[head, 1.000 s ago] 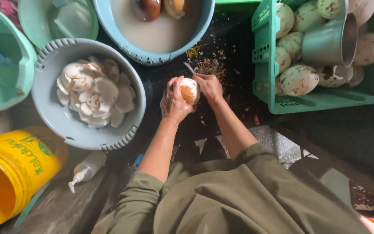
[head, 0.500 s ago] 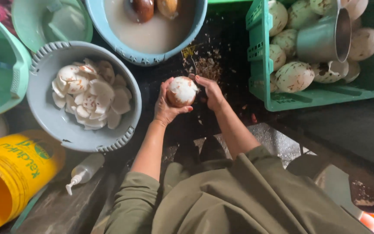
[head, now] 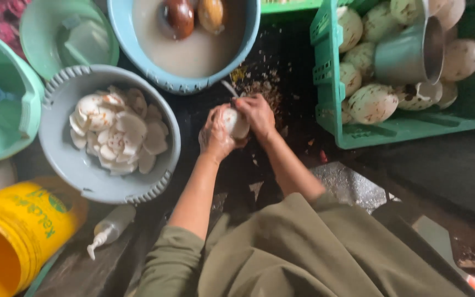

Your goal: Peeling onions or similar root vegetables using a small knife over a workspace with various bowls and crates.

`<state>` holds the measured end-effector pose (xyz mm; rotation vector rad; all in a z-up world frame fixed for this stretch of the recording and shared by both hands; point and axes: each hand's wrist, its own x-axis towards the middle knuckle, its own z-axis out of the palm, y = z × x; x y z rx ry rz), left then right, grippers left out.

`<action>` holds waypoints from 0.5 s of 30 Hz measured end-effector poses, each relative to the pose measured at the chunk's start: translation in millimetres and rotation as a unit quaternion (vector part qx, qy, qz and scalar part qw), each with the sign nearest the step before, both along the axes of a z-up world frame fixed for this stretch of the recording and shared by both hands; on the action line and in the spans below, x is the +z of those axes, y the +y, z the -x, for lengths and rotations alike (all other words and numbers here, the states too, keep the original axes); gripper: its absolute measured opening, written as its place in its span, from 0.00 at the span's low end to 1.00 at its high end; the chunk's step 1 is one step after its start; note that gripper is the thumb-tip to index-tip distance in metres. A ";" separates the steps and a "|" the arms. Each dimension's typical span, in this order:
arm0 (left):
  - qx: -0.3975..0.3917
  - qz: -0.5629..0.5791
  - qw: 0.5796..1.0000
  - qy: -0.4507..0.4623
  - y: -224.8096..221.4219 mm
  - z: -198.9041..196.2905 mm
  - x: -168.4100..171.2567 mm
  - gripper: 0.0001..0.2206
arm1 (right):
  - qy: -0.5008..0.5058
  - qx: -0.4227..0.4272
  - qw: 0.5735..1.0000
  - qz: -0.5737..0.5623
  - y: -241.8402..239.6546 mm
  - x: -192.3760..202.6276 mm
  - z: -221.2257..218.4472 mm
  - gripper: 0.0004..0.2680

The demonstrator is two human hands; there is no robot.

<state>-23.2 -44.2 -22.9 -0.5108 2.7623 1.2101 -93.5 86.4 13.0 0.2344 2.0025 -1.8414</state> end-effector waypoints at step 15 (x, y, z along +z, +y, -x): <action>-0.092 -0.026 0.995 0.038 -15.2 -0.6 31.9 0.54 | -0.203 -0.171 0.964 -0.031 8.1 -55.2 -13.3 0.27</action>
